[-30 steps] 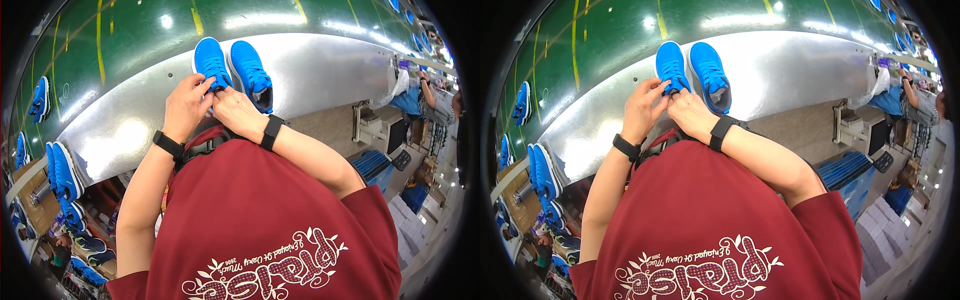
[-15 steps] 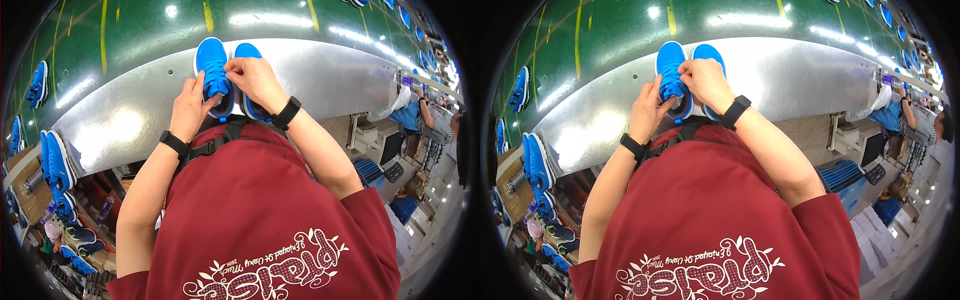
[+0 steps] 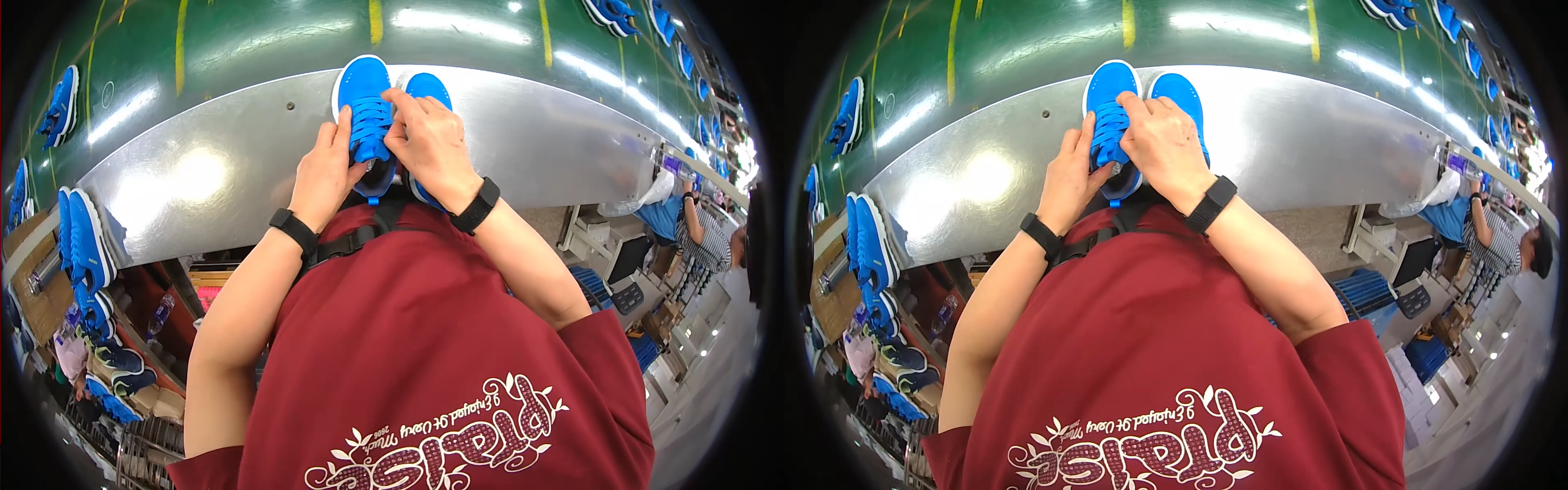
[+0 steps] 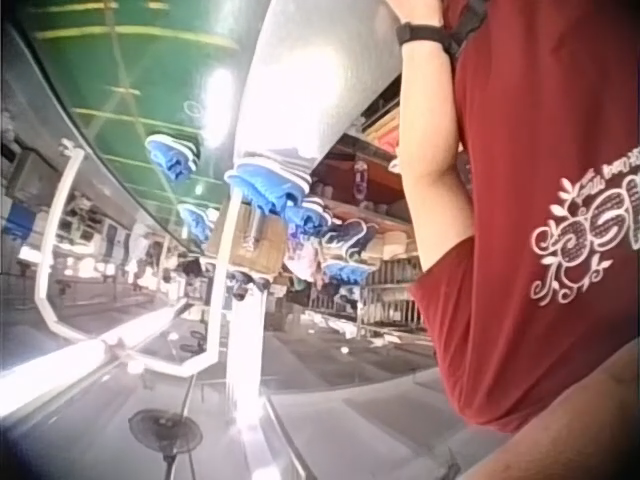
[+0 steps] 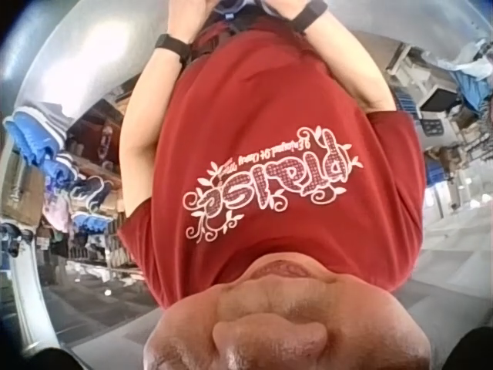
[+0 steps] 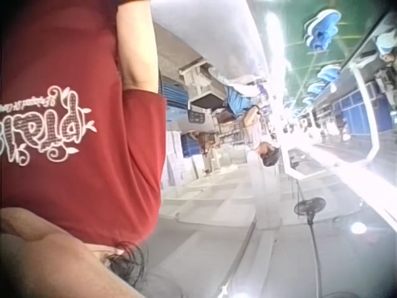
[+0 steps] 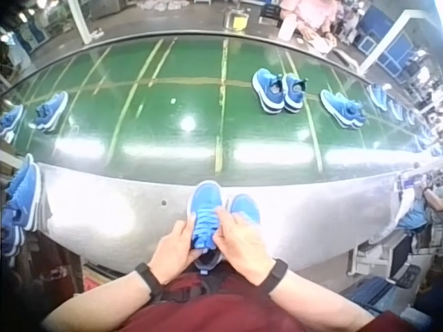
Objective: Lacing blue sneakers and organizing them on an assembly line conveyor belt.
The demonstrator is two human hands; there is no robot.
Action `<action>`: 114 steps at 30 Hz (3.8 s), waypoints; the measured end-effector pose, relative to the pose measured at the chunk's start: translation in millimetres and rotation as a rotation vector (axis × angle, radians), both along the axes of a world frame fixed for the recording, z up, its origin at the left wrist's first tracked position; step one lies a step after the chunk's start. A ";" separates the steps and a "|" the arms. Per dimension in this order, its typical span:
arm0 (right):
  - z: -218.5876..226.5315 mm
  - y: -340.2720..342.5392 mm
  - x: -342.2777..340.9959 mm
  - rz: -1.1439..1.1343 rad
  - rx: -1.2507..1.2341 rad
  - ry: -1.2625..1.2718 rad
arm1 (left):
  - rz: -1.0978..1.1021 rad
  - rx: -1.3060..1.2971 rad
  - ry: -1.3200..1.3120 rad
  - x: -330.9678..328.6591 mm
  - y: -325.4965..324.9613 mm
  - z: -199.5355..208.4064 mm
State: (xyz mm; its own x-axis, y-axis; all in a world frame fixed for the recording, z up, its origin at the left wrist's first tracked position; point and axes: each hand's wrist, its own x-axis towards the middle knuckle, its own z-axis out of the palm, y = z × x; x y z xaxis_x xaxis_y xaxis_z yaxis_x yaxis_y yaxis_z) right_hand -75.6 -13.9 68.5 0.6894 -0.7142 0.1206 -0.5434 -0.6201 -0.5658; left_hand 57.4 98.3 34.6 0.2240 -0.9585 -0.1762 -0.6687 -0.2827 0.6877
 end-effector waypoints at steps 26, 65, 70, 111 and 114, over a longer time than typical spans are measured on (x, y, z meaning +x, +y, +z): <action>21.9 10.8 -16.2 -0.123 0.397 0.009 | 0.028 -0.004 0.108 6.6 3.6 7.2; 34.3 4.6 -48.7 0.006 -0.041 -0.031 | 0.021 -0.114 -0.017 -0.8 -4.2 -3.8; 0.4 -5.0 -114.5 -0.459 0.282 -0.066 | -0.010 -0.165 0.054 4.8 9.6 31.4; 6.1 14.2 -11.8 0.229 -0.061 -0.052 | 0.323 -0.315 0.213 -7.8 6.7 -0.3; 1.7 15.1 -11.1 0.261 -0.159 -0.039 | 0.283 -0.261 0.247 -1.8 6.3 -4.6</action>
State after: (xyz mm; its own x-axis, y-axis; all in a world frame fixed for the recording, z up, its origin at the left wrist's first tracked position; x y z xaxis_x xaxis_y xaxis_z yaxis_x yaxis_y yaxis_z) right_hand -86.7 1.2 70.3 0.8399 -0.4837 0.2463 -0.3339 -0.8182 -0.4680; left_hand 55.7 104.6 30.1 0.4653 -0.8850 -0.0177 -0.3971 -0.2266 0.8894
